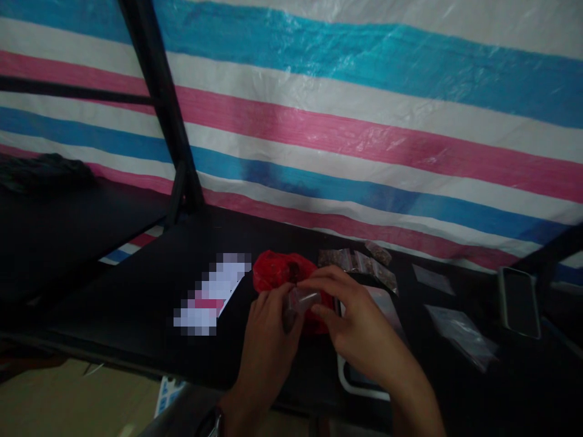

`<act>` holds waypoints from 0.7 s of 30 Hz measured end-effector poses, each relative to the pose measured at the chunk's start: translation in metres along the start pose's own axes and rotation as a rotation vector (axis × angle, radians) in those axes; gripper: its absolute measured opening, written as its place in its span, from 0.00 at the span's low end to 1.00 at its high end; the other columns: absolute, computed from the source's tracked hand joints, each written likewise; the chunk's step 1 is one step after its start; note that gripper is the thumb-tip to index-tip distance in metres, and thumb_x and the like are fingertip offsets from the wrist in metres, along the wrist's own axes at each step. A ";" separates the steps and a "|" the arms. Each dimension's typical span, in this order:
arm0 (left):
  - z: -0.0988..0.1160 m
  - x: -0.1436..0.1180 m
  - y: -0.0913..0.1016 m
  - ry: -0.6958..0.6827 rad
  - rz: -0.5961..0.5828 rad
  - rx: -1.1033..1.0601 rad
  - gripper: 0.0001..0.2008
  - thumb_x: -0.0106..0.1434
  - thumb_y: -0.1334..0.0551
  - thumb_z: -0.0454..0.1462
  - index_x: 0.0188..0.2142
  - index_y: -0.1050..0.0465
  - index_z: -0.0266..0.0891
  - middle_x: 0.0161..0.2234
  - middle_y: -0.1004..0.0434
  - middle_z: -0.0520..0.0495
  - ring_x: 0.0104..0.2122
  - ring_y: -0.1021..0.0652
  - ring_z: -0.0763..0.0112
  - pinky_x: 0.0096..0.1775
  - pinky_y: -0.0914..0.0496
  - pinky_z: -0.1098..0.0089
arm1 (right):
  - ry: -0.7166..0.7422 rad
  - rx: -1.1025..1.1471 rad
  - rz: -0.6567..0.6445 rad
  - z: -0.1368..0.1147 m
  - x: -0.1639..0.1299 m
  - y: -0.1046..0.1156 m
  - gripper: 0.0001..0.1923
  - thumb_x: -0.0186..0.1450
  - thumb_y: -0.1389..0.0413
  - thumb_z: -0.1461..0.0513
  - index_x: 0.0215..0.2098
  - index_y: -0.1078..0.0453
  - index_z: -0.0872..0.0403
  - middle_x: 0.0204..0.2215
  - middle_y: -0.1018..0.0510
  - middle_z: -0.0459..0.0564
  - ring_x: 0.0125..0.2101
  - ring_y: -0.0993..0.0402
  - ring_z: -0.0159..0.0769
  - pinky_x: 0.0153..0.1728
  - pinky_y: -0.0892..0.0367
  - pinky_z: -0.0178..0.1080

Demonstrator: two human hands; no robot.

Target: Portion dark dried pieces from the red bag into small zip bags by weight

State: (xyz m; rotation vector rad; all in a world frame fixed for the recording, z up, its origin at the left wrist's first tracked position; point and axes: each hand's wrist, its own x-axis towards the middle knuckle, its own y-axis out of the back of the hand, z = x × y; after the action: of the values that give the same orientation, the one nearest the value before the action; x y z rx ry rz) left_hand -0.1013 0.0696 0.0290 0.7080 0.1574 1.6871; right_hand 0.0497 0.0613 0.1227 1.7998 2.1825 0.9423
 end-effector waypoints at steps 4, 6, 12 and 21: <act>0.004 0.001 -0.002 0.022 -0.019 -0.069 0.12 0.70 0.39 0.40 0.50 0.24 0.45 0.47 0.19 0.42 0.47 0.20 0.50 0.49 0.26 0.48 | 0.061 -0.013 0.054 0.001 -0.001 0.000 0.29 0.65 0.49 0.77 0.51 0.19 0.43 0.53 0.21 0.47 0.55 0.24 0.37 0.59 0.31 0.41; 0.005 0.001 -0.003 0.026 -0.006 -0.090 0.12 0.69 0.38 0.41 0.50 0.24 0.45 0.47 0.19 0.43 0.47 0.21 0.51 0.49 0.26 0.49 | 0.083 -0.019 0.063 0.001 -0.001 -0.001 0.29 0.66 0.49 0.77 0.52 0.19 0.43 0.53 0.21 0.46 0.54 0.23 0.36 0.59 0.30 0.41; 0.001 -0.001 -0.004 0.067 -0.002 -0.154 0.15 0.68 0.37 0.43 0.52 0.25 0.45 0.48 0.20 0.43 0.49 0.21 0.51 0.52 0.27 0.47 | 0.110 -0.031 0.067 -0.001 -0.001 0.000 0.29 0.67 0.49 0.78 0.51 0.20 0.43 0.53 0.20 0.45 0.54 0.23 0.33 0.58 0.31 0.37; -0.003 0.001 0.006 0.155 0.132 -0.285 0.19 0.67 0.35 0.48 0.52 0.28 0.42 0.50 0.20 0.41 0.50 0.20 0.52 0.54 0.25 0.49 | 0.051 -0.084 0.243 0.015 0.017 -0.014 0.22 0.68 0.42 0.72 0.57 0.25 0.47 0.55 0.19 0.50 0.57 0.24 0.40 0.62 0.33 0.43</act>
State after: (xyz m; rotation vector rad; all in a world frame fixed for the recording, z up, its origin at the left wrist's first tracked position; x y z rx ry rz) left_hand -0.1083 0.0695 0.0300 0.3812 -0.0228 1.8447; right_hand 0.0411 0.0817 0.1071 2.0538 1.9494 1.1219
